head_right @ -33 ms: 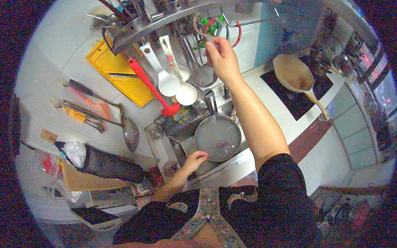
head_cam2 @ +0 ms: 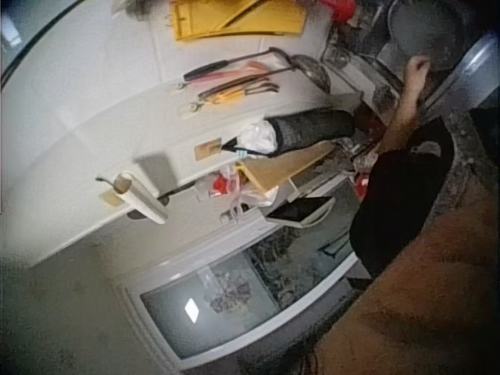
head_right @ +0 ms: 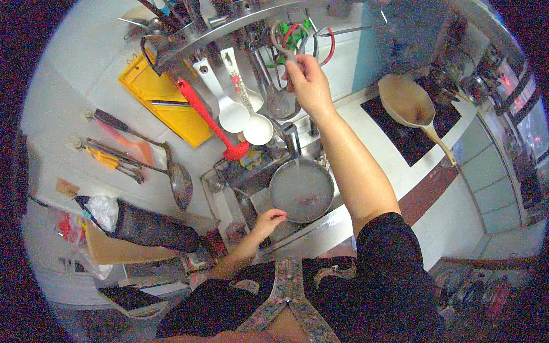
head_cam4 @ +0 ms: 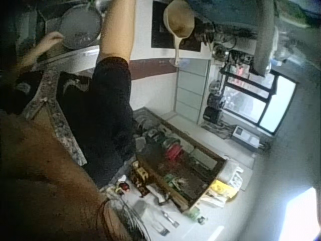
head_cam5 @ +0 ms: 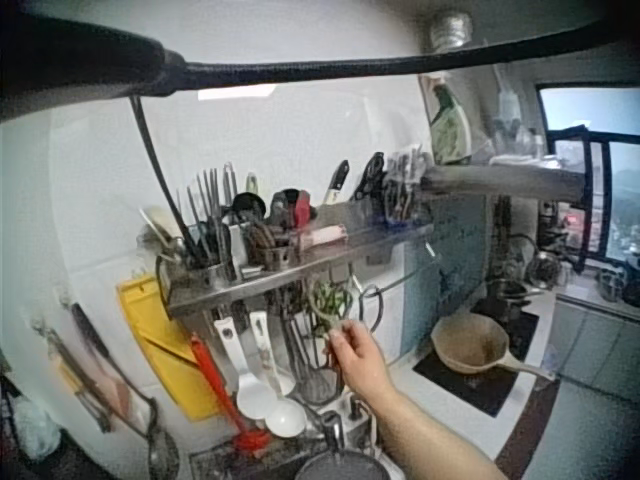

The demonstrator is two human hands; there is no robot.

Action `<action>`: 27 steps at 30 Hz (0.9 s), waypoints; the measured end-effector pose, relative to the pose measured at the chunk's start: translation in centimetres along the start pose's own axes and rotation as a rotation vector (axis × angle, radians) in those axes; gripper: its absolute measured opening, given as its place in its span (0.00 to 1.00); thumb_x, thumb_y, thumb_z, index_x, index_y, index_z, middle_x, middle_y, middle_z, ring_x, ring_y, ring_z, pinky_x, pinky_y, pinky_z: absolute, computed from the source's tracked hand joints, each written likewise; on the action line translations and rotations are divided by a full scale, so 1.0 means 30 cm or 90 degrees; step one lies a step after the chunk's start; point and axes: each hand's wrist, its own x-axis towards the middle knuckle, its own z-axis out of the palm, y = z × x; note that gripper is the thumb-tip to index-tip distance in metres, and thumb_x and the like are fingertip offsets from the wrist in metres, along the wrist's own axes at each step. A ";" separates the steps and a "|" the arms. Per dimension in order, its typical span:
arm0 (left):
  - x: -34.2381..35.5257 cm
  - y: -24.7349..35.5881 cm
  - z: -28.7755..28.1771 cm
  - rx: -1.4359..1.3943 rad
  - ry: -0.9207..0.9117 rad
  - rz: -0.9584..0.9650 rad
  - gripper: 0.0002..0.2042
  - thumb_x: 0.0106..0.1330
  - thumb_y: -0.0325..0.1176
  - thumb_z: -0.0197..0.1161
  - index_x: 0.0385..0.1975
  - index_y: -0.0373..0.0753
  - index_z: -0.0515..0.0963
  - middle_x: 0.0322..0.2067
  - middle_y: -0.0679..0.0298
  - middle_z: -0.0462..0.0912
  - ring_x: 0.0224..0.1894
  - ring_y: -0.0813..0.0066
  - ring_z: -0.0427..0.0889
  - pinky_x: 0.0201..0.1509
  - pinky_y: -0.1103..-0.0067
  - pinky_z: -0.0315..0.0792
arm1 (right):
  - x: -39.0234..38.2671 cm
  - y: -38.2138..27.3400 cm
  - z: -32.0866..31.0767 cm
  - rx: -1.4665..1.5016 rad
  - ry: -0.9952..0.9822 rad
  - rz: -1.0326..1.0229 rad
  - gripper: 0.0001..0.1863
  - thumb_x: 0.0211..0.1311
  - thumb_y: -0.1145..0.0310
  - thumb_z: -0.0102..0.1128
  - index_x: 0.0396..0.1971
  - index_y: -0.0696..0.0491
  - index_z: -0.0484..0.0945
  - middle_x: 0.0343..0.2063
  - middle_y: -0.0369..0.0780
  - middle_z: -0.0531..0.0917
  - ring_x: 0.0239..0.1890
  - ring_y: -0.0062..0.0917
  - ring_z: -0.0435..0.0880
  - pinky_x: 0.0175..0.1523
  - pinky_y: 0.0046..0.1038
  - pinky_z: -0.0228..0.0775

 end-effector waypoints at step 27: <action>0.284 -0.431 -0.031 0.270 0.220 -0.147 0.36 0.59 0.35 0.64 0.68 0.38 0.58 0.61 0.48 0.69 0.60 0.50 0.72 0.64 0.65 0.65 | -0.970 1.178 -0.240 -0.883 -0.952 0.549 0.18 0.62 0.59 0.57 0.50 0.45 0.80 0.59 0.42 0.75 0.60 0.39 0.73 0.62 0.43 0.65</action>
